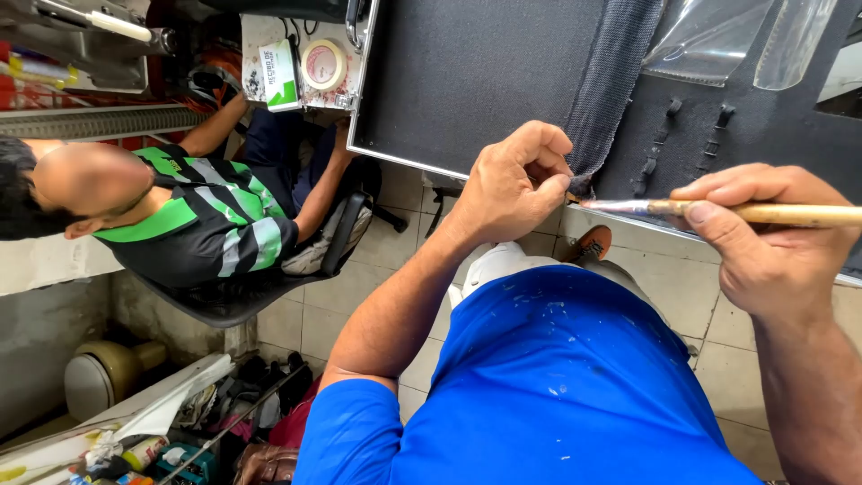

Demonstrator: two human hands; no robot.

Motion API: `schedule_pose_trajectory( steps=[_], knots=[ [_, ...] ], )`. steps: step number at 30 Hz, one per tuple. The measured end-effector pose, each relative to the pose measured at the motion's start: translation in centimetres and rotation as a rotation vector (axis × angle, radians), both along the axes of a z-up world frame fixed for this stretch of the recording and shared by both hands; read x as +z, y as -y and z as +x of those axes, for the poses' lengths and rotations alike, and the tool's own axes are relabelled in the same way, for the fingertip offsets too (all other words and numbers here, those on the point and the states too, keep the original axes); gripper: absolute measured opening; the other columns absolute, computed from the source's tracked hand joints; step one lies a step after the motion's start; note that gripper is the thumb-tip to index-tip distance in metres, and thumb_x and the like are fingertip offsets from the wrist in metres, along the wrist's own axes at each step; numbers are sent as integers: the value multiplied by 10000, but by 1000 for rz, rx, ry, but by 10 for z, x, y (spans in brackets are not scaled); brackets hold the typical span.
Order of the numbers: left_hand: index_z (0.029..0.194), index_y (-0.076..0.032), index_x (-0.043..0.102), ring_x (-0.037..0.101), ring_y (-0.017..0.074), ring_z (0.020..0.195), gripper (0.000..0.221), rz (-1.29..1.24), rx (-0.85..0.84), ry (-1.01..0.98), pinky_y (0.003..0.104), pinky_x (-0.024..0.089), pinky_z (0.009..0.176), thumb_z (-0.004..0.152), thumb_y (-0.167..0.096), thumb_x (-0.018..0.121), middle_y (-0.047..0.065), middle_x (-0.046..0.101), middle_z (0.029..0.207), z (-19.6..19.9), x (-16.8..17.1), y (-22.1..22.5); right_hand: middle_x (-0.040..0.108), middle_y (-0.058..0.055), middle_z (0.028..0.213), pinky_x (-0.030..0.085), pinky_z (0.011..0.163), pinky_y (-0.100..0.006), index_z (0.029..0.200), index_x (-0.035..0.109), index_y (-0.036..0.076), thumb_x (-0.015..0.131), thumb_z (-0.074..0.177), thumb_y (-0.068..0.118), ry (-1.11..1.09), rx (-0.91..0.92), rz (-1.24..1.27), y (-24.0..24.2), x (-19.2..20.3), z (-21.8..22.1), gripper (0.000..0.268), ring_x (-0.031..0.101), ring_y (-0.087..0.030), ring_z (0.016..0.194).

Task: Applying a liquid substance to the interior edge of a black briefcase using a brush

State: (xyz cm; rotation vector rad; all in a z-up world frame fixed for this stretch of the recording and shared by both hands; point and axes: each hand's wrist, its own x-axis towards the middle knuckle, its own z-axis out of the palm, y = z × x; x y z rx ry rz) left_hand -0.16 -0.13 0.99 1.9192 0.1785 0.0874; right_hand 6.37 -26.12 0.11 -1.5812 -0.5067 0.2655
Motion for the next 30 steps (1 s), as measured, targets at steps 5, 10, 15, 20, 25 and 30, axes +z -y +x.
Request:
schedule_pose_trajectory(
  steps=[5, 10, 15, 20, 25, 30],
  knots=[
    [1032, -122, 575, 659, 85, 686, 231, 4, 8, -7, 240, 572, 717, 816, -44, 605, -30, 750, 796, 1, -1, 1, 699, -287, 1119, 582, 967, -390, 1003, 581, -46, 738, 1033, -139, 127, 24, -83, -8, 12, -3, 185, 726, -347, 1042],
    [1013, -118, 575, 630, 81, 653, 231, -23, 25, 2, 236, 551, 671, 797, -38, 596, -16, 745, 779, 1, -3, 1, 703, -272, 1133, 579, 1007, -404, 1003, 609, -52, 750, 1059, -123, 170, 32, -113, -11, 12, -3, 168, 721, -339, 1078],
    [1032, -125, 584, 634, 79, 702, 184, -21, -12, -22, 242, 549, 711, 865, -83, 646, -26, 778, 842, 0, -9, -5, 688, -293, 1096, 600, 931, -384, 1074, 584, -64, 774, 1066, -162, 221, -47, 24, -14, -2, -3, 214, 749, -368, 1037],
    [1022, -136, 567, 629, 83, 713, 208, -12, -28, -52, 253, 534, 713, 826, -75, 599, -29, 772, 842, 2, -9, -9, 662, -308, 1097, 613, 935, -394, 1085, 537, -57, 716, 1070, -216, 234, -46, 60, -10, -3, -4, 240, 727, -370, 1037],
    [989, -125, 559, 677, 92, 733, 170, -8, -48, -55, 259, 560, 702, 832, -62, 580, -5, 753, 835, 3, 7, -9, 676, -317, 1148, 604, 1003, -429, 1107, 559, -72, 757, 1124, -204, 321, -123, 32, -12, -6, 7, 238, 730, -410, 1119],
    [1105, -117, 568, 633, 92, 733, 212, -83, -78, -173, 261, 519, 700, 902, -140, 626, 2, 798, 919, 4, -9, -16, 703, -272, 1060, 611, 889, -354, 1016, 619, -53, 778, 990, -119, 177, 11, -11, -23, 13, -10, 174, 748, -318, 978]
  ],
)
